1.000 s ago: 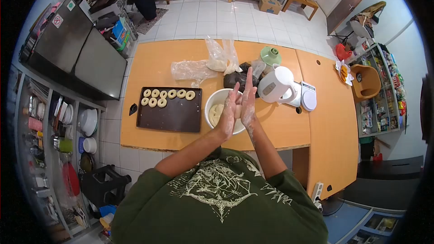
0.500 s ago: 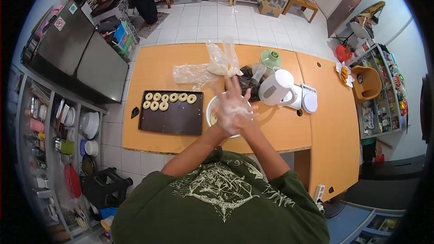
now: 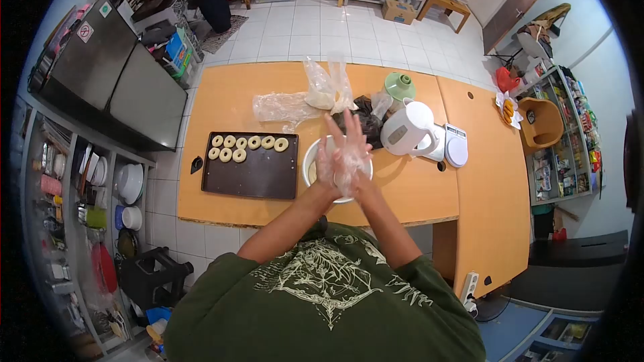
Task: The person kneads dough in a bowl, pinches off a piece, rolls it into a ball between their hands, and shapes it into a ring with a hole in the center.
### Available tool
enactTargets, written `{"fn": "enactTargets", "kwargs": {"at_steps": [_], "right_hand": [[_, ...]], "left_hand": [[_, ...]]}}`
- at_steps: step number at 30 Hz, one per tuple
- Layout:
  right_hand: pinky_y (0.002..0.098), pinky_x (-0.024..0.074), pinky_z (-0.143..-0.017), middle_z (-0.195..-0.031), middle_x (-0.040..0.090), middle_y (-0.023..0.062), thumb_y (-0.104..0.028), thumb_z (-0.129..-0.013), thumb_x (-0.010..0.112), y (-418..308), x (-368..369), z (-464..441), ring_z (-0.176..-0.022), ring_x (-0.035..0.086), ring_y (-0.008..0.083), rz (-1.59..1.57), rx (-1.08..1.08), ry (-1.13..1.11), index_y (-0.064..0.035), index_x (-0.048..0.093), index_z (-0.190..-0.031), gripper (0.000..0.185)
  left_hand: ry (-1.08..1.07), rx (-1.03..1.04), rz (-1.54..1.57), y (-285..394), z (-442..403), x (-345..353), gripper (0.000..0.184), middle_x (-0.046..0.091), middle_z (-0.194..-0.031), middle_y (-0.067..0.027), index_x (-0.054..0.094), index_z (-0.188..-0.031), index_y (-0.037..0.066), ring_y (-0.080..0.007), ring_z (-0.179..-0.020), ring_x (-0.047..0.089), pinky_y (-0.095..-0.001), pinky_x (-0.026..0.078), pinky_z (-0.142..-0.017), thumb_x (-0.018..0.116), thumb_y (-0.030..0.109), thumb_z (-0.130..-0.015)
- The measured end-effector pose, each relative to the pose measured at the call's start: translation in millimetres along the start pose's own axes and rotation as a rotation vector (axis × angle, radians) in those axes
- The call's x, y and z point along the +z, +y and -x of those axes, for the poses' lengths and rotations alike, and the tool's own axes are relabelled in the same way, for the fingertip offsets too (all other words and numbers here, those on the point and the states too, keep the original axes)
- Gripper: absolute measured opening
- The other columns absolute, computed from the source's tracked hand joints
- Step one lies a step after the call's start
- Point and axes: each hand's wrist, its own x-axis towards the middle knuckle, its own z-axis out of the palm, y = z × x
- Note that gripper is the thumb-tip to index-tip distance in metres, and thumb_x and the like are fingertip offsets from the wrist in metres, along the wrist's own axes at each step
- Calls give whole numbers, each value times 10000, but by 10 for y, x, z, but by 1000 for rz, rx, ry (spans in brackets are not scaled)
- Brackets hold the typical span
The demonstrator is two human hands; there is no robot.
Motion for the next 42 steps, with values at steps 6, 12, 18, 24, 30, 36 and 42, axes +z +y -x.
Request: {"fn": "enactTargets", "kwargs": {"at_steps": [6,12,18,24,30,36,42], "right_hand": [[518,197,-1181,-1629,156,164,-575,-1004,322,191,381,170,-1468,211,397,-1177,133,59,-192,276,-1559,675],[472,203,-1175,-1638,166,155,-651,-1001,132,-65,118,-9,-1477,220,360,-825,207,126,-147,188,-1588,776],[632,74,-1146,-1619,96,266,-730,-934,125,245,274,115,-1474,117,496,-432,43,-40,-140,214,-1583,882],[708,38,-1112,-1627,51,249,-711,-936,218,165,63,-27,-1489,55,480,-360,67,9,-183,228,-1581,834],[777,8,-1069,-1638,70,207,-682,-866,449,-103,-168,94,-1499,50,454,152,-130,-263,-290,303,-1556,807],[782,-11,-1066,-1651,90,153,-729,-874,400,-192,-2,55,-1498,62,446,91,-137,93,-327,303,-1555,797],[486,29,-1193,-1623,215,157,-761,-915,211,-145,-466,-156,-1523,86,304,-1153,93,74,-83,292,-1548,931]], "left_hand": [[257,49,-27,255,199,338,853,351,-1518,-96,170,-1591,168,-265,-1442,289,-470,221,-1188,306,710,-946],[87,207,-660,-103,303,-118,842,245,-1610,-83,205,-1578,111,-218,-1471,264,-426,235,-1191,333,679,-971],[119,-54,-234,379,206,265,902,253,-1610,-79,139,-1591,158,-249,-1463,285,-444,223,-1195,291,757,-934],[-75,-22,-459,52,212,33,949,204,-1638,-43,115,-1596,156,-268,-1501,211,-431,234,-1199,265,793,-908],[-58,-170,221,354,198,-68,923,192,-1641,-18,122,-1592,233,-313,-1491,224,-521,230,-1190,235,818,-887],[-494,20,191,-47,103,-232,999,174,-1642,-82,107,-1592,246,-315,-1508,180,-620,209,-1171,335,854,-832],[-179,-302,343,346,150,-41,938,299,-1568,-227,312,-1545,211,-396,-1463,256,-676,203,-1136,306,842,-851]]}}
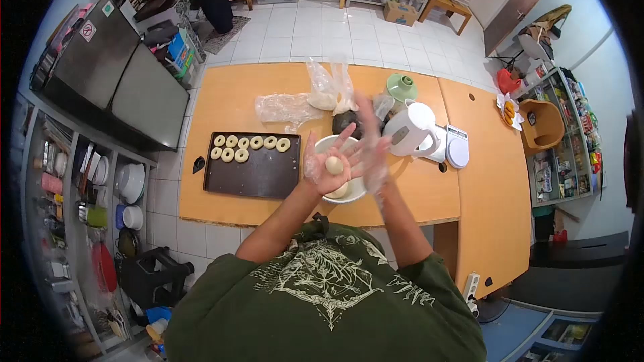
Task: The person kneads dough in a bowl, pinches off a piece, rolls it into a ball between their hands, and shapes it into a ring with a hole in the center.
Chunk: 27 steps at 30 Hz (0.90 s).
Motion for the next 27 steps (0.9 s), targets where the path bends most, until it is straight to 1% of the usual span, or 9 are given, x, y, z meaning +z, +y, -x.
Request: {"fn": "enactTargets", "kwargs": {"at_steps": [5,7,9,13,15,21,22,25,27], "right_hand": [[663,50,-1143,-1625,156,200,-618,-914,433,179,-211,-171,-1504,69,425,821,-170,14,-184,280,-1570,802],[575,-4,-1182,-1634,178,161,-753,-923,99,587,-102,-115,-1523,58,357,1130,85,-5,-227,344,-1546,852],[547,8,-1190,-1638,155,161,-776,-910,102,326,140,37,-1519,73,364,883,116,-48,-269,347,-1542,847],[695,137,-1115,-1611,150,237,-479,-810,610,537,189,283,-1482,121,472,1067,-87,-155,-219,368,-1535,807],[682,150,-1118,-1598,176,255,-559,-862,512,887,10,249,-1475,163,459,910,59,-36,-201,366,-1536,777],[708,117,-1109,-1600,156,267,-687,-899,398,526,187,300,-1478,154,453,874,129,-128,-179,306,-1557,836],[718,107,-1105,-1604,144,266,-697,-897,398,495,235,333,-1480,143,456,890,123,-163,-178,295,-1560,849],[729,103,-1102,-1617,88,256,-651,-898,446,668,123,395,-1481,95,484,1045,124,-262,-214,269,-1571,821],[751,91,-1087,-1621,93,242,-613,-882,498,591,-50,273,-1481,82,492,1025,250,-136,-252,271,-1569,809]], "left_hand": [[9,-32,49,-54,-4,176,935,353,-1529,-187,312,-1546,188,-355,-1439,317,-612,233,-1156,339,822,-859],[81,39,-115,-178,-84,27,932,359,-1523,-165,298,-1549,165,-339,-1437,323,-579,243,-1163,345,802,-871],[151,127,-282,-184,-228,-234,929,365,-1518,-143,285,-1553,142,-323,-1436,329,-547,254,-1171,351,782,-882],[-405,406,391,-192,-194,-264,866,380,-1497,-125,249,-1549,139,-314,-1410,373,-520,294,-1164,375,708,-909],[557,212,-212,-23,36,224,779,417,-1476,-99,300,-1527,187,-295,-1374,424,-539,319,-1146,375,681,-929],[494,17,-220,-386,-76,-631,686,525,-1381,-35,402,-1450,224,-288,-1256,516,-563,386,-1035,409,681,-938],[432,375,-209,-449,-165,-669,703,526,-1387,-38,417,-1438,208,-299,-1250,520,-559,373,-1050,384,699,-936],[573,199,-128,36,-39,-247,816,330,-1587,-20,337,-1539,243,-306,-1405,370,-526,294,-1148,364,752,-902],[233,-45,-163,79,59,-200,833,295,-1607,-26,316,-1549,244,-298,-1447,320,-525,275,-1168,361,760,-897]]}}
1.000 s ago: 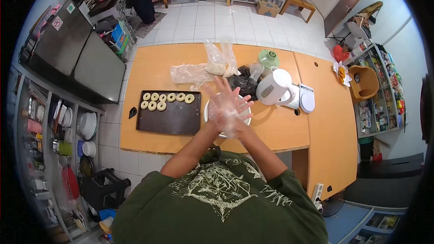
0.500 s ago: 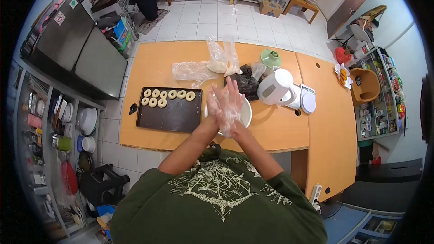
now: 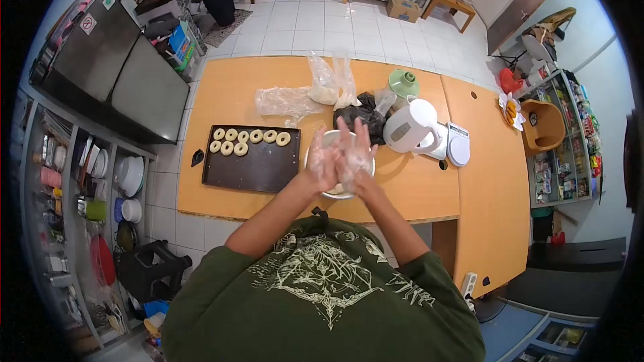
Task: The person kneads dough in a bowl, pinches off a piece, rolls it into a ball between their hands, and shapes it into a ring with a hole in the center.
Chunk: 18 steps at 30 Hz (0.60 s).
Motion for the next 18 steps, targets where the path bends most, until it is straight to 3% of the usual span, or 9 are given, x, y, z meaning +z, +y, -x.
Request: {"fn": "enactTargets", "kwargs": {"at_steps": [3,6,9,10,12,13,14,15,18], "right_hand": [[783,41,-1065,-1626,87,230,-628,-856,537,126,216,-116,-1487,59,486,-92,-137,194,-308,296,-1557,807],[793,11,-1055,-1629,83,228,-655,-836,548,-102,210,-4,-1489,52,485,-78,-288,290,-324,306,-1551,824],[786,-18,-1055,-1634,71,225,-729,-801,533,-322,-178,124,-1499,24,466,247,-420,-26,-348,300,-1551,873],[784,-26,-1054,-1637,71,220,-757,-789,522,-201,-186,101,-1503,12,459,300,-407,0,-350,296,-1554,895],[798,-22,-1035,-1648,50,184,-806,-790,424,-27,-200,-75,-1498,38,466,277,-301,82,-255,300,-1561,956],[804,-26,-1028,-1646,81,185,-795,-782,456,-49,-242,-97,-1501,36,461,212,-267,47,-260,331,-1551,945],[804,-26,-1028,-1646,81,185,-795,-782,456,-113,-236,-114,-1501,36,461,212,-267,46,-260,331,-1551,945],[805,-26,-1028,-1643,100,189,-804,-783,445,-199,-195,-133,-1502,43,458,279,-315,32,-263,333,-1550,944],[772,0,-1060,-1638,126,187,-799,-803,437,-312,-58,-137,-1503,61,449,256,-391,53,-274,328,-1552,921]], "left_hand": [[-79,45,-265,-248,61,238,898,245,-1625,-28,257,-1569,251,-333,-1465,280,-611,261,-1146,323,811,-870],[-645,236,548,-379,-302,-232,1004,125,-1660,-19,134,-1596,261,-407,-1457,269,-677,266,-1106,270,884,-820],[-183,332,-241,-128,-121,-60,985,205,-1640,-54,176,-1591,206,-407,-1450,288,-634,289,-1116,206,859,-854],[-181,342,-240,-52,-30,54,985,205,-1640,-54,176,-1591,206,-407,-1450,288,-634,289,-1116,206,859,-854],[18,-78,122,129,169,236,992,209,-1638,-39,138,-1597,195,-408,-1443,300,-600,280,-1141,173,856,-858],[-160,-102,-38,2,194,226,935,150,-1649,-25,140,-1587,232,-358,-1445,321,-558,296,-1153,337,806,-875],[-159,-101,-37,-116,129,218,935,150,-1649,-25,140,-1587,232,-358,-1445,321,-558,296,-1153,337,806,-875],[-239,203,-156,-251,6,192,1009,180,-1641,-29,173,-1583,214,-368,-1454,290,-607,286,-1141,323,863,-824],[-901,549,366,-444,-381,9,1098,251,-1612,-103,256,-1564,197,-368,-1473,236,-699,316,-1073,401,916,-747]]}}
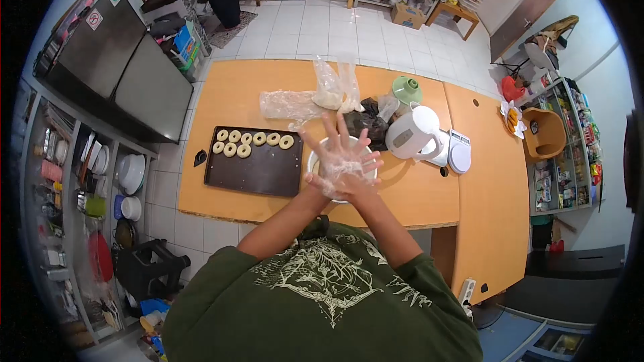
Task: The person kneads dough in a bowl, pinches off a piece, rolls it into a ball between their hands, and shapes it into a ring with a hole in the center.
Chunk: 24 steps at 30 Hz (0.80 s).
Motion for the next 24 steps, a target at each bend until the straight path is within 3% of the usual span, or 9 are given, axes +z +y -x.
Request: {"fn": "enactTargets", "kwargs": {"at_steps": [3,4,6,10,14,16,17,21,24], "right_hand": [[637,76,-1148,-1626,158,178,-744,-888,371,98,190,-118,-1494,110,437,-453,279,52,-278,362,-1539,800],[587,101,-1176,-1621,171,178,-723,-921,336,152,245,-184,-1489,130,434,-632,428,98,-276,382,-1530,757],[557,106,-1181,-1615,185,184,-729,-932,216,125,-406,-166,-1486,135,428,-640,111,368,-249,389,-1528,784],[548,90,-1187,-1601,213,210,-720,-946,162,280,-351,-99,-1487,134,419,-128,112,320,-100,361,-1529,874],[548,93,-1189,-1603,201,218,-665,-976,213,108,-64,13,-1495,129,403,-128,163,147,-101,325,-1540,805],[552,94,-1188,-1607,188,218,-650,-982,226,-13,57,72,-1498,122,398,-278,164,122,-123,308,-1547,777],[554,95,-1188,-1609,181,218,-642,-985,233,-9,137,85,-1500,119,395,-334,179,124,-133,300,-1551,764],[562,97,-1186,-1617,155,218,-612,-996,259,225,98,16,-1507,107,385,-603,341,215,-175,266,-1565,717],[569,99,-1184,-1624,135,218,-590,-1004,278,183,46,-42,-1512,97,377,-689,343,227,-207,240,-1575,688]], "left_hand": [[589,-532,-179,319,-39,299,961,232,-1590,-219,262,-1562,198,-381,-1467,256,-676,227,-1131,404,812,-836],[592,-528,-179,312,-109,436,961,232,-1590,-219,262,-1562,198,-381,-1467,256,-676,227,-1131,404,812,-836],[670,-413,360,298,-172,583,943,304,-1557,-232,289,-1553,191,-385,-1458,272,-671,214,-1135,373,812,-848],[861,-442,-136,152,-204,644,932,322,-1566,-139,289,-1554,187,-329,-1432,331,-595,239,-1155,350,810,-864],[690,-416,-489,157,-100,267,911,316,-1578,-76,254,-1565,194,-276,-1413,365,-548,266,-1156,385,781,-881],[445,-89,112,285,-34,-26,869,362,-1555,-80,234,-1571,170,-271,-1408,363,-454,272,-1175,312,740,-920],[917,-108,-429,148,-316,523,848,323,-1583,-71,189,-1584,153,-263,-1417,356,-456,246,-1187,286,708,-950],[654,-381,-1178,80,-173,683,843,330,-1580,-31,156,-1591,140,-238,-1431,336,-425,240,-1193,300,691,-970],[827,-390,-1251,2,59,426,827,336,-1573,-30,188,-1584,146,-230,-1427,342,-376,257,-1185,301,690,-972]]}}
